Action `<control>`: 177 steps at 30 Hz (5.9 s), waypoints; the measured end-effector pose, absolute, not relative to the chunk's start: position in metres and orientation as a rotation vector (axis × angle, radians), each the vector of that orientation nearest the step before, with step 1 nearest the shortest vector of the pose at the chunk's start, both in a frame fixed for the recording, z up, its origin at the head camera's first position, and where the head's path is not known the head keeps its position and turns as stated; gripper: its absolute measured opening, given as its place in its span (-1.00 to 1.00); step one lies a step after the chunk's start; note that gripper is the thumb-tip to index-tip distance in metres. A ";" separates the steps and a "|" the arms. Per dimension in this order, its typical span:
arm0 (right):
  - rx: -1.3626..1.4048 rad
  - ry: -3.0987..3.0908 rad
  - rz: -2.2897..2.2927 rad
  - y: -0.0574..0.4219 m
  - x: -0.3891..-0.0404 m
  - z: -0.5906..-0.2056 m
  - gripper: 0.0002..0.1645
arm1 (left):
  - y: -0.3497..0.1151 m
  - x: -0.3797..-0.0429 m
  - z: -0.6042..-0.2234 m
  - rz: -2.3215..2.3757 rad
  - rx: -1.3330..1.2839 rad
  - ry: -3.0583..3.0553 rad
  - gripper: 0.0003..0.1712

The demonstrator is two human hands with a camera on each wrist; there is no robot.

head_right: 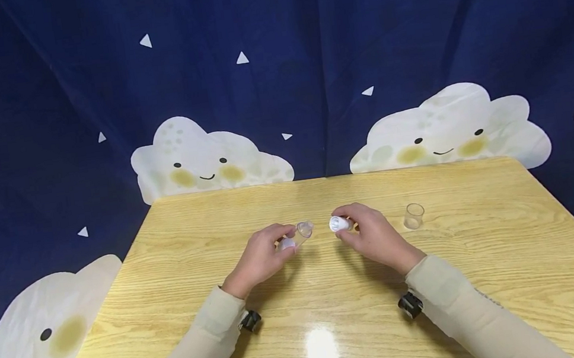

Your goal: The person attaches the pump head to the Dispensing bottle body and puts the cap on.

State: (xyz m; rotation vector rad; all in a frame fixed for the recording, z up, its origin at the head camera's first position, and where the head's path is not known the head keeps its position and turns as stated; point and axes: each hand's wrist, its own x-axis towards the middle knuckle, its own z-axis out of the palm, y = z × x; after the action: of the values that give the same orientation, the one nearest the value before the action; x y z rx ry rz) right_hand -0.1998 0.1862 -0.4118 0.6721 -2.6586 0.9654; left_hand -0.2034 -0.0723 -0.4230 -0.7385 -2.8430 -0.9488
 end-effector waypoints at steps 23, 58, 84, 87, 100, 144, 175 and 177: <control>0.681 -2.689 0.875 0.180 -0.195 -0.403 -0.59 | -0.067 -0.200 -0.421 -0.876 -0.768 -2.862 -0.57; 0.776 -2.621 0.818 0.177 -0.196 -0.402 -0.61 | -0.060 -0.199 -0.426 -0.808 -0.799 -2.866 -0.56; 0.775 -2.616 0.815 0.169 -0.196 -0.404 -0.66 | -0.059 -0.201 -0.425 -0.797 -0.812 -2.880 -0.55; 0.788 -2.592 0.818 0.169 -0.195 -0.404 -0.66 | -0.058 -0.201 -0.426 -0.788 -0.822 -2.872 -0.55; 0.775 -2.573 0.827 0.169 -0.194 -0.405 -0.66 | -0.056 -0.200 -0.425 -0.789 -0.834 -2.836 -0.56; 0.634 -2.752 0.900 0.166 -0.197 -0.402 -0.80 | -0.058 -0.199 -0.420 -0.756 -0.816 -2.743 -0.56; 0.864 -2.514 0.840 0.178 -0.199 -0.411 -0.58 | -0.059 -0.200 -0.425 -0.773 -0.813 -2.792 -0.55; 0.849 -2.531 0.850 0.178 -0.198 -0.410 -0.61 | -0.058 -0.200 -0.424 -0.774 -0.816 -2.792 -0.55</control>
State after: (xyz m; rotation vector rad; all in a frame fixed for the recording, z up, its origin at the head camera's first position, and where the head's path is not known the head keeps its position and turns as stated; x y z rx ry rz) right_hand -0.1983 0.1780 -0.4095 0.8490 -2.5313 0.8496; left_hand -0.1998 -0.0577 -0.4237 -0.8163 -2.7916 -0.7735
